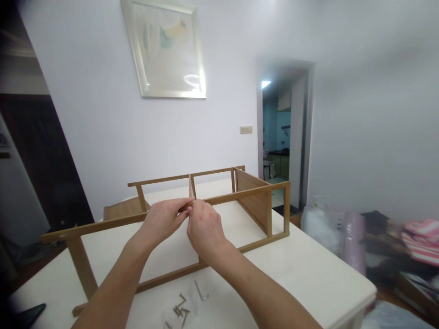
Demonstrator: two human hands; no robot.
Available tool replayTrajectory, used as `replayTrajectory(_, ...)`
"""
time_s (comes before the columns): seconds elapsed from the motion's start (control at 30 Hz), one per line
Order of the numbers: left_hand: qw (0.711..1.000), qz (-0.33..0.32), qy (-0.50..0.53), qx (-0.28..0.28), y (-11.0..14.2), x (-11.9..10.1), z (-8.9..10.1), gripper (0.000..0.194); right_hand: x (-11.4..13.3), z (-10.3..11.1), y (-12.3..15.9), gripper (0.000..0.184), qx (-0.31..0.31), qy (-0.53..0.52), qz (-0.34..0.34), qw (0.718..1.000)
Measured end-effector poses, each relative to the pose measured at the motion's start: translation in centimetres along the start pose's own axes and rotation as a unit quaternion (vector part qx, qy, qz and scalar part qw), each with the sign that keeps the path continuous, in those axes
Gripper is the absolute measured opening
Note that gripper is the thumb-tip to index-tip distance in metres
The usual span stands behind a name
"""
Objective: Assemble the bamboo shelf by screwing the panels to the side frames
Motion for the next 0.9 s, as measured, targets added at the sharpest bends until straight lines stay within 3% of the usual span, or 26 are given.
replayTrajectory(0.3,1.000,-0.001,0.000,-0.001,0.1,-0.5,0.3,0.027,1.0,0.3,-0.2,0.019,0.001,0.073,0.049,0.996)
replayTrajectory(0.6,1.000,0.001,0.006,-0.002,-0.1,-0.1,0.0,0.030,0.4,0.0,-0.1,0.015,-0.007,0.012,0.033,0.999)
replayTrajectory(0.77,1.000,0.005,-0.004,0.002,-0.2,-0.1,0.0,0.029,0.9,-0.7,-0.2,0.014,0.006,0.092,0.054,0.994)
replayTrajectory(0.9,1.000,0.008,-0.001,-0.003,-0.2,0.1,0.0,0.035,0.7,-0.8,-0.1,0.021,-0.027,0.136,0.075,0.988)
Point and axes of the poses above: each hand's wrist, its own y-axis away from the middle knuckle, its own z-axis out of the back of the hand, x = y × z, the point moved 6 cm from there along -y, towards the middle knuckle, and after that the axes turned 9 degrees about y, right-handed, at the moved point
